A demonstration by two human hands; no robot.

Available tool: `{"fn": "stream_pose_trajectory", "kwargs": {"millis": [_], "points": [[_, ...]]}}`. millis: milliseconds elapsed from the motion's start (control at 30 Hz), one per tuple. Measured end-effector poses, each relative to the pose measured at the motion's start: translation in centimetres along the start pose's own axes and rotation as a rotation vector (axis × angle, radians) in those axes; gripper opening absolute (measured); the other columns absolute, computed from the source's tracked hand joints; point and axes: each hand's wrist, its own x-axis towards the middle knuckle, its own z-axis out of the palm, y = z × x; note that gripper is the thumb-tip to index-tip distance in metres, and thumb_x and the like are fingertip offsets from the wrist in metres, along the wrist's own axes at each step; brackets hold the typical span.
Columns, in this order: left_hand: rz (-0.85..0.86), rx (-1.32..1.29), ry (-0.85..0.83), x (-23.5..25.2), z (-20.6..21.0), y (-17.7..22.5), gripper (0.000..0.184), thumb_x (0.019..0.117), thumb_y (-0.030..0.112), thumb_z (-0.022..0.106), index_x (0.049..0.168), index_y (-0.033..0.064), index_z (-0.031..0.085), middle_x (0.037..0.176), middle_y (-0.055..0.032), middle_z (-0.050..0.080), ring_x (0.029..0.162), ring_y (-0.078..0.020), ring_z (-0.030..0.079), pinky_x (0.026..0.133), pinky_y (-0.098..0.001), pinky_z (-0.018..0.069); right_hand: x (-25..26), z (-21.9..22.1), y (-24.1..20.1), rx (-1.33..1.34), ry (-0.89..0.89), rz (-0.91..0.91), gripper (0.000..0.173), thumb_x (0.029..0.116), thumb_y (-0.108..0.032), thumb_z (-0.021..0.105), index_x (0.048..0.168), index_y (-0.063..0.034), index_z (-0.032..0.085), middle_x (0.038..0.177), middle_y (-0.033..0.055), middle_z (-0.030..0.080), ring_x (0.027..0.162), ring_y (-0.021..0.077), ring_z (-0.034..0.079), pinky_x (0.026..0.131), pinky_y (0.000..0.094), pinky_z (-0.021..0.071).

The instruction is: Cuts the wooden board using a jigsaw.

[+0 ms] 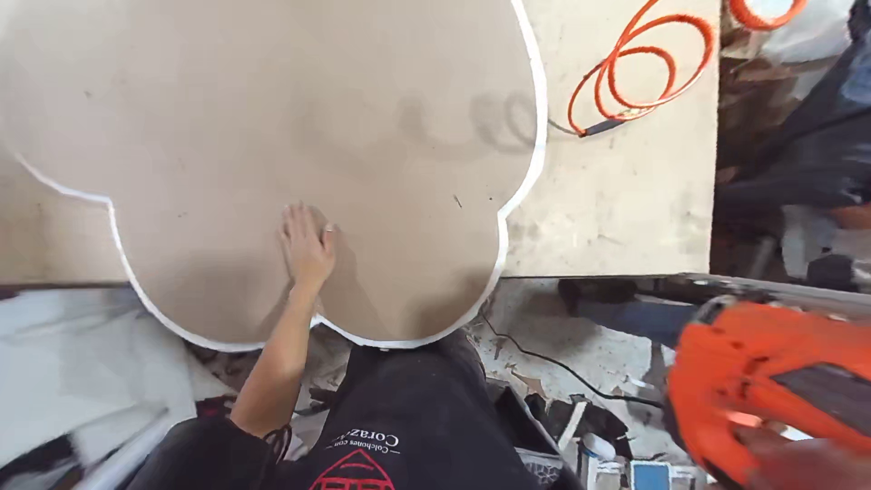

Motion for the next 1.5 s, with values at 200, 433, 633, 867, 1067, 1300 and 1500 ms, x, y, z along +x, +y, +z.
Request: {"fn": "stream_pose_trajectory", "kwargs": {"millis": [200,433,633,867,1067,1300,1500], "points": [[0.362,-0.507,-0.542,-8.7,-0.7,16.3,0.058,0.1062,0.049,0.048,0.156,0.0195,0.045,0.167,0.0026,0.034,0.157,-0.0164,0.019,0.13,-0.0506,0.0106,3.2,-2.9,11.4,0.221,-0.15,0.159,0.045,0.0688,-0.009,0.091,0.105,-0.0193,0.066,0.087,-0.0006,0.072,0.083,0.0213,0.072,0.081,0.0417,0.0637],[0.013,-1.078,-0.61,-16.3,-1.4,27.5,0.037,0.109,0.035,0.049,0.121,0.0083,0.072,0.108,-0.004,0.076,0.099,-0.0088,0.071,0.094,-0.0339,0.0587,6.4,1.3,13.9,0.54,-0.393,0.259,0.039,0.0706,-0.006,0.087,0.103,-0.0097,0.066,0.081,0.0088,0.071,0.074,0.0279,0.071,0.073,0.0471,0.0638],[-0.381,-1.671,-0.545,-14.4,-0.6,29.2,0.048,0.1123,0.034,0.038,0.132,-0.004,0.06,0.125,-0.0153,0.07,0.11,-0.0274,0.071,0.099,-0.0457,0.0578,8.7,8.3,15.2,0.646,-0.558,0.294,0.034,0.071,-0.002,0.085,0.098,-0.0057,0.064,0.079,0.0097,0.069,0.074,0.0276,0.07,0.074,0.0471,0.0635],[-0.316,-2.376,-0.746,-10.2,3.5,27.5,0.064,0.1006,0.062,0.049,0.135,0.0081,0.056,0.126,-0.0069,0.069,0.116,-0.0199,0.067,0.099,-0.0404,0.0558,8.5,15.1,15.5,0.558,-0.632,0.353,0.03,0.0721,-0.001,0.086,0.092,-0.0033,0.065,0.078,0.0115,0.069,0.075,0.0281,0.071,0.076,0.0461,0.0634],[-0.349,-2.613,-0.825,-5.5,3.2,24.6,0.07,0.0869,0.074,0.058,0.126,0.0166,0.065,0.114,-0.0013,0.074,0.108,-0.0126,0.07,0.097,-0.0327,0.0574,6.8,19.0,12.5,0.173,-0.656,0.381,0.048,0.0743,-0.008,0.089,0.116,-0.0074,0.065,0.092,0.0131,0.075,0.087,0.0309,0.075,0.08,0.0472,0.0652],[-0.272,-2.913,-0.991,-2.5,5.2,23.2,0.061,0.0845,0.069,0.067,0.121,0.0202,0.069,0.114,0.0,0.075,0.11,-0.0102,0.07,0.096,-0.0292,0.0576,5.9,22.4,9.8,-0.082,-0.595,0.488,0.038,0.0804,-0.014,0.086,0.113,-0.0174,0.067,0.104,0.0068,0.075,0.1,0.0255,0.074,0.088,0.044,0.0641],[-0.421,-2.877,-1.018,-1.6,5.8,23.1,0.046,0.0865,0.057,0.074,0.113,0.0204,0.067,0.105,0.0024,0.076,0.1,-0.0089,0.072,0.089,-0.0291,0.0601,5.0,23.6,10.2,-0.077,-0.64,0.561,0.013,0.0901,-0.015,0.076,0.098,-0.0195,0.066,0.086,-0.0064,0.067,0.087,0.0072,0.067,0.089,0.029,0.0576]]}}
